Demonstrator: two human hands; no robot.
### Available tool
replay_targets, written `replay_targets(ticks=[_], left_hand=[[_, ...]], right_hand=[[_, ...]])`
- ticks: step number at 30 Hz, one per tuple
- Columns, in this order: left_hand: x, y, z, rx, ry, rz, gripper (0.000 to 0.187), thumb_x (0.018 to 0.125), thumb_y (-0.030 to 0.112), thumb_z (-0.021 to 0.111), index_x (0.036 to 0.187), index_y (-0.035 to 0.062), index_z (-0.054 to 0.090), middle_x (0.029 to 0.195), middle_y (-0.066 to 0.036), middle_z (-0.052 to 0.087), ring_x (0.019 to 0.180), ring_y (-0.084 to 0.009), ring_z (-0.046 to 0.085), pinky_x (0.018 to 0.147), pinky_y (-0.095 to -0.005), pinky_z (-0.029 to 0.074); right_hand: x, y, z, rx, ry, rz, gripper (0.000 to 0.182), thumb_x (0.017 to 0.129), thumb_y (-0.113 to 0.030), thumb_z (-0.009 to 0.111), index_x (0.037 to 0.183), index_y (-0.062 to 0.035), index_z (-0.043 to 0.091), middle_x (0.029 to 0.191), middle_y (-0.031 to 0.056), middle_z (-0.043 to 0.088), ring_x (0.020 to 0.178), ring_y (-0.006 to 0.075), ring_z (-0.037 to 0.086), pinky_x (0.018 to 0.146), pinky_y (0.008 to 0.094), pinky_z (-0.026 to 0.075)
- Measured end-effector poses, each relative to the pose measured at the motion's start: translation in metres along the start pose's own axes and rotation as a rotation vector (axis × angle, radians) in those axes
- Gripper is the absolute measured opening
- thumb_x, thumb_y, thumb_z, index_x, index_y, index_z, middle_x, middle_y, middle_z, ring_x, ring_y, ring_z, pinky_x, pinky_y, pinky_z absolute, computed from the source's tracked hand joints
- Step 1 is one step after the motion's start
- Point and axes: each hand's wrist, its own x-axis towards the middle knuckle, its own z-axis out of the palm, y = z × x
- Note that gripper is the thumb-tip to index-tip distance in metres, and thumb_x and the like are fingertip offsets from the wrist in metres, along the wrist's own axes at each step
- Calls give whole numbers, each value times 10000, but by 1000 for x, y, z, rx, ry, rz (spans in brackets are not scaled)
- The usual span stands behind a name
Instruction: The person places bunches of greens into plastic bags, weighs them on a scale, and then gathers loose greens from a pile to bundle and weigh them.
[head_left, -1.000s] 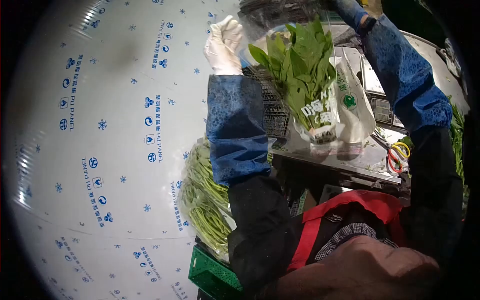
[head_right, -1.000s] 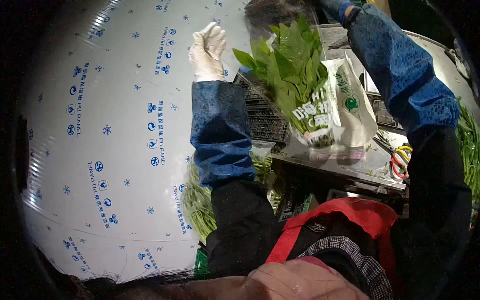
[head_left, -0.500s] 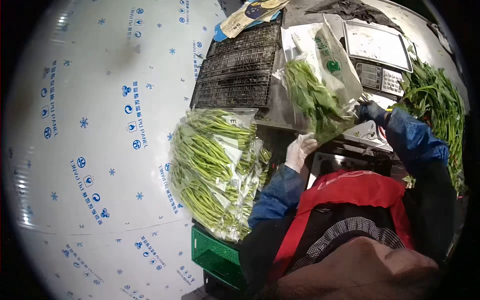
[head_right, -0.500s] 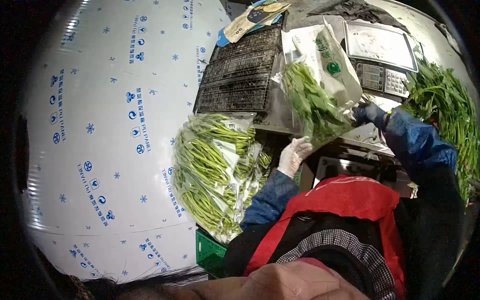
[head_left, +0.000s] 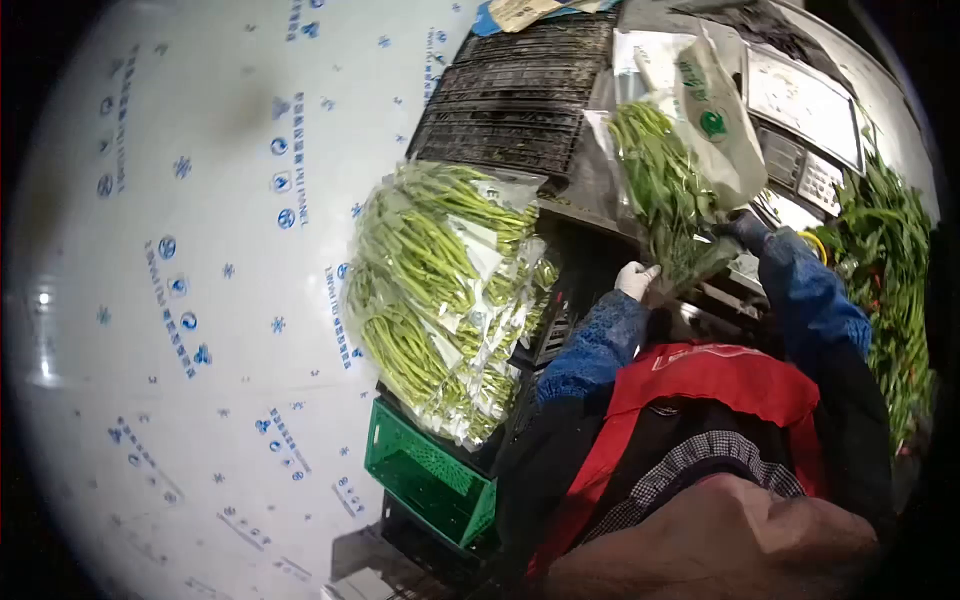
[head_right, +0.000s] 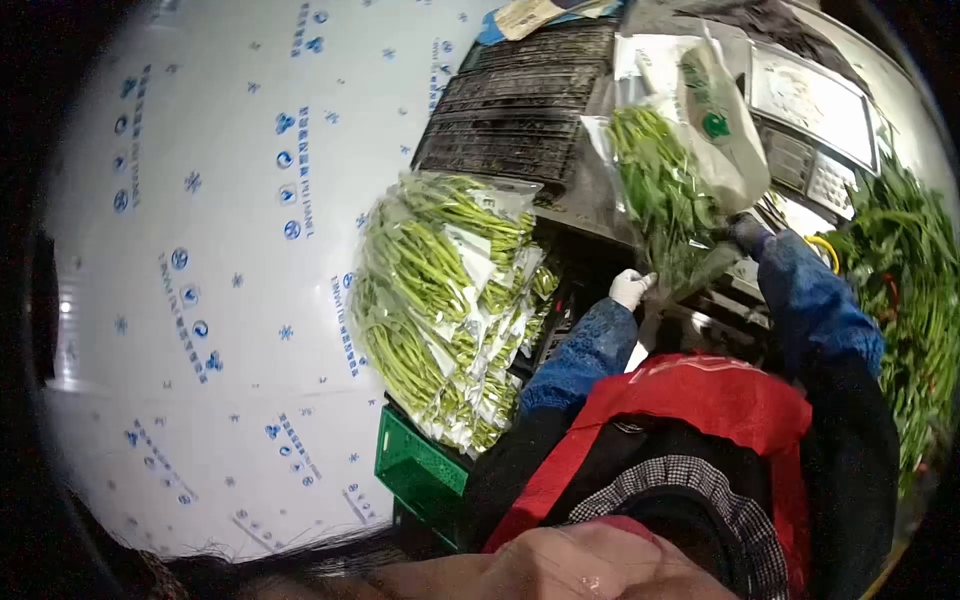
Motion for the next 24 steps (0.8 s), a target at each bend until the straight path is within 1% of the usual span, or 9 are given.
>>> replay_targets(ticks=[5,7,10,11,13,14,16,20,24], left_hand=[[-16,77,-73,-158,409,592,701,782,333,650,1333,98,285,1254,-122,394,1131,-226,408,824,-397,454],[-32,143,-108,-154,565,639,738,803,362,621,1363,107,214,1288,-115,354,1165,-236,378,853,-407,448],[-68,226,-155,-245,160,346,603,817,277,581,1313,67,311,1294,-112,382,1158,-242,403,916,-408,391],[-70,221,-161,-629,-10,428,555,819,216,571,1298,61,335,1277,-101,407,1136,-235,427,908,-403,397],[-72,200,-166,-1737,-458,656,482,822,59,551,1270,57,375,1225,-68,474,1072,-212,492,863,-388,435],[-86,206,-180,-1401,-145,821,528,768,-25,571,1258,39,384,1206,-86,487,1073,-213,493,882,-366,432],[-113,209,-217,-834,310,987,617,683,-138,605,1242,10,391,1193,-115,495,1068,-216,498,920,-328,417],[-159,202,-336,-377,937,621,707,644,13,698,1257,-30,349,1169,-157,491,1022,-241,501,904,-352,403],[-162,151,-464,-369,731,371,715,637,-24,699,1253,-20,335,1167,-187,488,925,-253,564,743,-322,504]], right_hand=[[29,-138,-7,-102,-11,-377,333,754,-165,689,1000,19,563,851,39,590,756,113,510,691,274,446],[29,-217,12,104,-351,-316,405,732,-207,712,1016,27,544,871,57,587,753,140,524,703,263,450],[11,-288,58,-416,-233,-631,287,804,-199,632,992,2,550,850,68,573,778,148,515,746,280,435],[13,-297,68,435,-194,-284,456,838,-304,551,1160,-10,418,1097,103,462,986,193,455,873,313,383],[46,-292,60,1024,-370,-256,606,884,-391,453,1329,-15,282,1356,138,330,1201,235,382,995,355,334],[72,-282,43,762,-586,-637,586,897,-373,436,1329,-9,280,1368,138,309,1209,231,368,991,363,338],[84,-276,24,460,-208,-785,474,928,-302,394,1309,-24,342,1288,110,425,1141,210,444,973,338,349],[86,-215,-25,107,-15,-608,386,926,-251,414,1261,-61,435,1245,79,478,1117,184,470,904,304,394],[90,-66,-75,-751,821,-580,731,705,-365,693,1278,-49,368,1235,187,438,1117,337,428,913,388,378]])
